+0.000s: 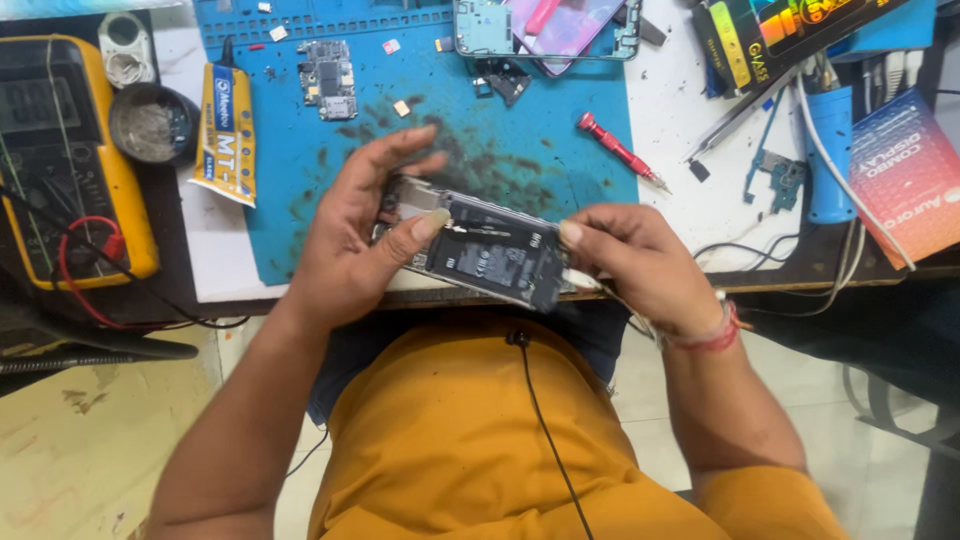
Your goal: The person works on a disassembled smartphone, manipulating internal components and applying adhesive. They use tweezers to handle small parts and a soldering iron to work on the circuit board. The task involves precise handling of electronic components on a cluttered workbench.
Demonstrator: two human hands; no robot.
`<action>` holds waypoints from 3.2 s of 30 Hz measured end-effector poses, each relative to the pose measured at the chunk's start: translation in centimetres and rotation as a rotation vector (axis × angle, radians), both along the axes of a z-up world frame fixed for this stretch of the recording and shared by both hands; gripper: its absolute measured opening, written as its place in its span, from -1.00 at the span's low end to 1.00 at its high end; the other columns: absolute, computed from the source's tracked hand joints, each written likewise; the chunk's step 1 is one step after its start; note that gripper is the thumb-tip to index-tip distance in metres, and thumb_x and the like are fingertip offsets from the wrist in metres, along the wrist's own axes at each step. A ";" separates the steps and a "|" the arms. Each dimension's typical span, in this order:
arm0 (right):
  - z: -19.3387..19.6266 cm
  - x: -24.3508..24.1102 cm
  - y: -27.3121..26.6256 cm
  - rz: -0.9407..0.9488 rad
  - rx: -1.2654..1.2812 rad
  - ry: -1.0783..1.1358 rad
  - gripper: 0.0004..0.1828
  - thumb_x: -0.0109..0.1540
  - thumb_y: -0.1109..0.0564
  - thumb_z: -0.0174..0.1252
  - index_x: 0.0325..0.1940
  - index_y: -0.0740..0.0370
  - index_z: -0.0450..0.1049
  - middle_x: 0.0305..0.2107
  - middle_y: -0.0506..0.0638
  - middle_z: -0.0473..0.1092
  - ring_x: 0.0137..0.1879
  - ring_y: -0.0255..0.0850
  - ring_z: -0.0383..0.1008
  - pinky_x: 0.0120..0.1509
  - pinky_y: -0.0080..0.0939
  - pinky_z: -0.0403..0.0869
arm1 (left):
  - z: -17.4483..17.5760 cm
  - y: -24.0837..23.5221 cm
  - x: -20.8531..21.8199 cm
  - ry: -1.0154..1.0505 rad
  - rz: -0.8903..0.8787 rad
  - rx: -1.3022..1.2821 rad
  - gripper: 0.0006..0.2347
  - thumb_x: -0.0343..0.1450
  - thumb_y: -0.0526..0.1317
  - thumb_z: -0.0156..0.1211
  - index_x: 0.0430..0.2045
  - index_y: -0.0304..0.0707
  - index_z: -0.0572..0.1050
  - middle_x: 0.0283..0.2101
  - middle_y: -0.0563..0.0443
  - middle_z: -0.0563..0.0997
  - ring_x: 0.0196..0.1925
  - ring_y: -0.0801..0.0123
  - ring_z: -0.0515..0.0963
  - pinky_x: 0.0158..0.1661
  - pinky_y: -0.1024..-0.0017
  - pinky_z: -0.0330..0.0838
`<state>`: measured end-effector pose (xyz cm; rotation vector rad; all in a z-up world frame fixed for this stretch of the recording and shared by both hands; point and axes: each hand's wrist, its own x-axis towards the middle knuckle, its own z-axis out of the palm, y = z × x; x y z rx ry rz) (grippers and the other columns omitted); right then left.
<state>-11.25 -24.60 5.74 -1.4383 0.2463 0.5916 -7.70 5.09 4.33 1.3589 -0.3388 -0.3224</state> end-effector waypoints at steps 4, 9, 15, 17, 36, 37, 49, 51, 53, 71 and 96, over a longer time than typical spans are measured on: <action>-0.1 3.0 2.1 0.115 -0.267 -0.166 -0.67 0.35 -0.04 0.19 -0.27 0.31 0.55 -0.54 -0.15 0.40 -0.45 -0.45 0.36 -0.36 -0.39 0.43 | -0.5 1.0 -1.6 -0.171 0.208 0.181 -0.52 0.56 -0.22 0.30 0.38 -0.30 0.28 0.36 -0.16 0.37 0.45 0.27 0.39 0.38 0.41 0.36; 1.2 4.3 4.2 0.190 -0.755 -0.557 -0.77 0.33 0.02 0.27 -0.14 0.24 0.62 -0.50 -0.07 0.53 -0.44 -0.38 0.53 -0.33 -0.32 0.44 | -0.1 1.6 -1.8 -0.314 0.316 0.555 -0.48 0.50 -0.14 0.41 0.33 -0.21 0.32 0.39 -0.14 0.44 0.44 0.27 0.43 0.48 0.21 0.37; 2.3 2.0 4.3 0.251 -0.835 -0.959 -0.70 0.21 0.18 0.37 0.00 0.25 0.53 -0.19 0.06 0.52 -0.13 -0.03 0.52 -0.08 -0.15 0.47 | -0.4 0.8 -0.8 -0.654 0.082 0.969 -0.22 0.31 0.14 0.45 0.32 -0.31 0.22 0.30 -0.24 0.44 0.44 -0.08 0.32 0.40 -0.33 -0.45; 2.0 1.5 4.8 0.240 -0.904 -0.989 -0.69 0.21 0.21 0.38 0.01 0.24 0.53 -0.19 0.04 0.53 -0.12 -0.03 0.51 -0.06 -0.12 0.46 | -0.5 0.8 -0.1 -0.682 0.049 0.947 -0.21 0.31 0.13 0.46 0.36 -0.29 0.23 0.29 -0.15 0.50 0.45 -0.05 0.34 0.40 -0.32 -0.55; -0.2 2.3 3.9 0.261 -1.048 -1.021 -0.72 0.08 0.33 0.32 -0.20 0.25 0.40 -0.37 0.03 0.43 -0.26 0.00 0.42 -0.16 -0.06 0.40 | -2.3 1.4 0.7 -0.746 0.100 0.844 -0.37 0.32 0.20 0.52 0.06 -0.23 0.39 0.08 -0.03 0.64 0.29 0.16 0.54 0.48 -0.25 -0.43; -0.1 2.2 3.7 0.229 -1.035 -1.019 -0.75 0.10 0.34 0.29 -0.20 0.24 0.41 -0.34 0.03 0.45 -0.23 -0.01 0.45 -0.13 -0.09 0.42 | -2.4 1.5 0.8 -0.751 0.099 0.829 -0.40 0.32 0.18 0.54 0.01 -0.23 0.38 0.06 -0.04 0.63 0.28 0.14 0.55 0.49 -0.23 -0.35; -0.1 -0.5 7.2 0.710 -0.895 -1.090 -0.08 0.24 -0.41 0.09 0.39 0.38 0.27 0.38 0.26 0.19 0.56 0.12 0.05 0.59 0.31 -0.04 | 1.3 4.7 1.8 -0.131 0.373 -0.020 -0.39 0.24 -0.16 0.67 -0.11 -0.19 0.19 0.05 -0.23 0.53 0.10 0.33 0.57 0.17 0.32 0.58; -1.0 1.0 7.6 0.834 -0.943 -1.089 0.11 0.22 -0.59 -0.10 0.48 0.40 0.17 0.45 0.27 0.07 0.61 0.08 -0.09 0.61 0.31 -0.20 | 1.7 5.4 2.1 -0.181 0.374 0.012 -0.40 0.30 -0.23 0.67 -0.07 -0.23 0.17 0.04 -0.26 0.50 0.09 0.36 0.54 0.20 0.41 0.57; -1.7 3.6 6.7 0.823 -1.014 -1.099 0.19 0.24 -0.66 -0.29 0.57 0.38 0.08 0.53 0.27 -0.03 0.65 0.02 -0.19 0.64 0.26 -0.31 | 1.7 5.7 2.0 -0.266 0.373 0.092 -0.40 0.36 -0.30 0.69 -0.04 -0.29 0.16 0.02 -0.24 0.45 0.12 0.36 0.52 0.22 0.44 0.52; -0.2 4.1 3.1 0.011 -0.761 -1.031 -0.86 0.43 0.21 0.26 0.06 0.30 0.55 -0.13 0.09 0.54 -0.15 -0.19 0.56 -0.06 -0.23 0.54 | -1.6 2.3 0.9 -0.732 0.128 0.844 -0.33 0.26 0.19 0.55 0.05 -0.26 0.37 -0.12 0.05 0.62 0.20 0.13 0.60 0.49 -0.24 -0.09; 2.8 9.4 6.8 0.644 -0.901 -0.636 -0.81 0.24 0.03 0.32 -0.26 0.17 0.52 -0.60 -0.03 0.50 -0.52 -0.07 0.49 -0.43 -0.10 0.39 | -2.2 3.1 -0.4 -0.667 0.227 0.905 -0.22 0.28 0.21 0.54 0.25 -0.19 0.23 0.07 -0.04 0.56 0.22 0.07 0.53 0.48 -0.27 -0.32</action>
